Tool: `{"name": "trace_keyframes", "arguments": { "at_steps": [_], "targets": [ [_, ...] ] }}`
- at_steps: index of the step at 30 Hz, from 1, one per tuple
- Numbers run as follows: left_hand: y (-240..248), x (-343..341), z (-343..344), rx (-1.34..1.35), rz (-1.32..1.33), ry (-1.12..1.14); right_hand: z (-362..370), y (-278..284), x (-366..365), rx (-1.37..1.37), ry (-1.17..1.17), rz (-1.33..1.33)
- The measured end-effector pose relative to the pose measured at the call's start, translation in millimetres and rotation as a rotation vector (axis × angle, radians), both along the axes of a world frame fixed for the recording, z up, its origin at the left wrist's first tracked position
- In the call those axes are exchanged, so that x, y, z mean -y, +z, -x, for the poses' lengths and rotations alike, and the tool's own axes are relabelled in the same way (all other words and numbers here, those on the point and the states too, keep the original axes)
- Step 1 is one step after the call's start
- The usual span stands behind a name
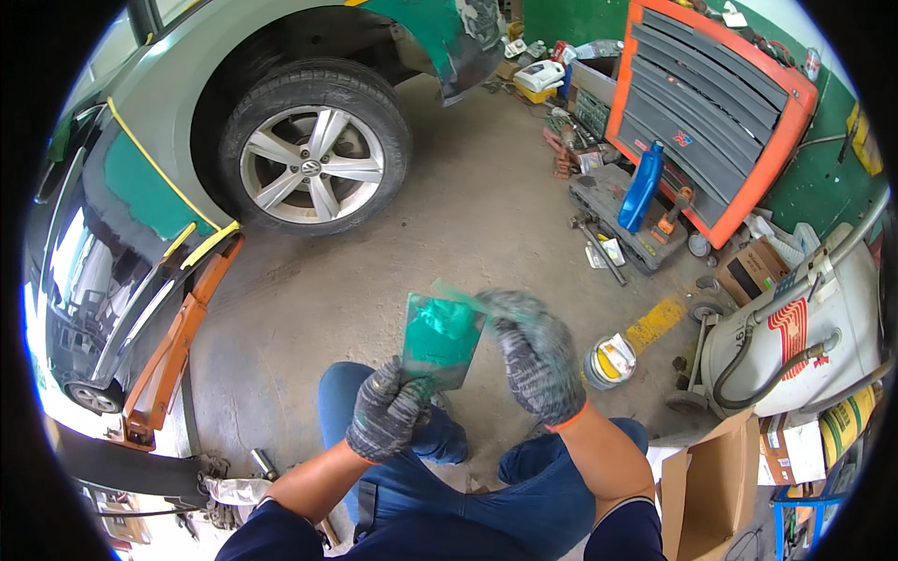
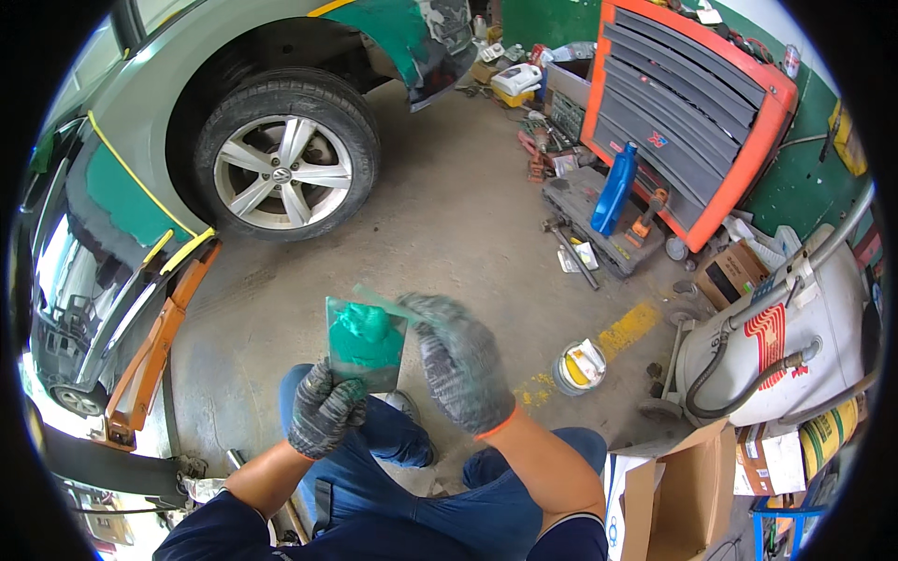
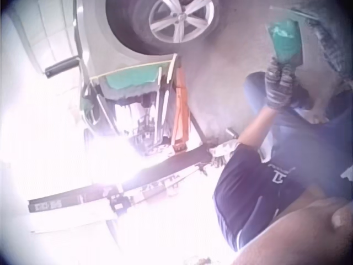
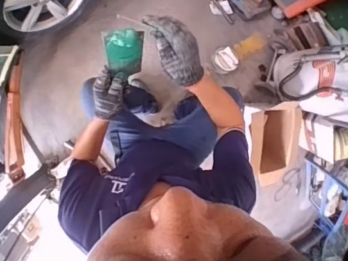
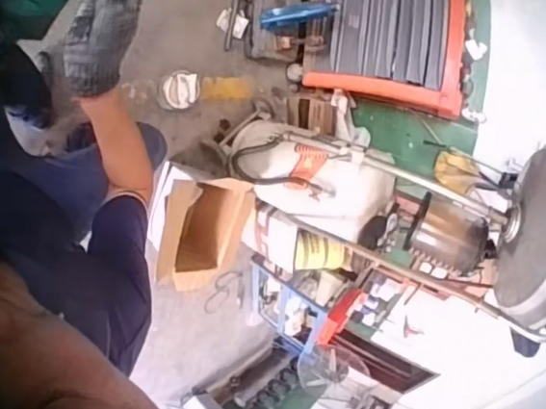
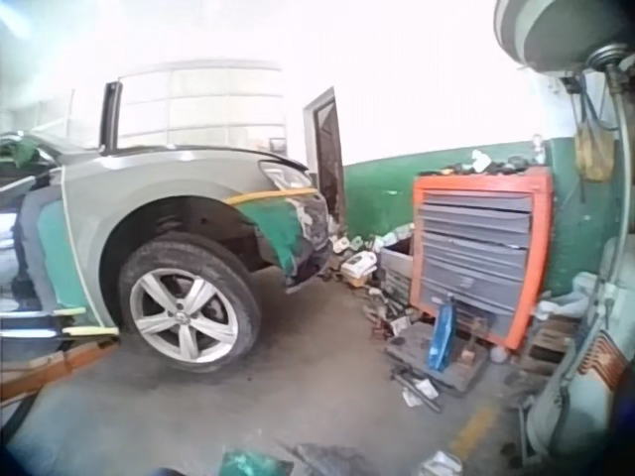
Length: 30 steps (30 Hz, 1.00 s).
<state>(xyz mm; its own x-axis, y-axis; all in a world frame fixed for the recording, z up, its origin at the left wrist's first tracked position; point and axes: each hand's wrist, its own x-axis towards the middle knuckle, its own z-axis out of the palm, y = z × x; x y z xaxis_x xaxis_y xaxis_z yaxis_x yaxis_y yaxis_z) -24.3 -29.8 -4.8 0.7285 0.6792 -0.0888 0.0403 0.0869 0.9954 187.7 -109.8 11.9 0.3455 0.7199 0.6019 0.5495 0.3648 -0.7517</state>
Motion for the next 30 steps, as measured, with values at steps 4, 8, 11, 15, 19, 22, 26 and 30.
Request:
{"name": "trace_keyframes", "arguments": {
  "at_steps": [4, 8, 11, 15, 19, 22, 26, 30],
  "targets": [
    [-2, 2, -6, 0.077, -0.378, -0.103, 26, 17, 14, 0.380, -0.131, -0.187],
    [4, 0, -8, 0.207, -0.519, -0.184, 49, -14, 5, 0.459, -0.207, -0.268],
    [11, -8, -8, 0.125, -0.304, -0.055, 42, -8, 5, 0.457, -0.088, -0.239],
    [3, -13, -8, 0.132, -0.111, 0.045, 12, 3, 9, -0.040, -0.015, -0.187],
    [3, -1, -14, -0.035, 0.085, -0.108, 9, 27, 7, -0.844, 0.212, -0.306],
    [-1, -2, -14, -0.032, 0.177, -0.079, 21, -3, 0, -0.665, 0.054, -0.049],
    [-1, -6, -10, -0.002, 0.117, -0.057, -7, -6, 0, -0.119, 0.064, 0.108],
    [-8, 0, -13, 0.014, -0.194, -0.029, 14, 26, 6, 0.382, -0.121, -0.149]
  ]
}}
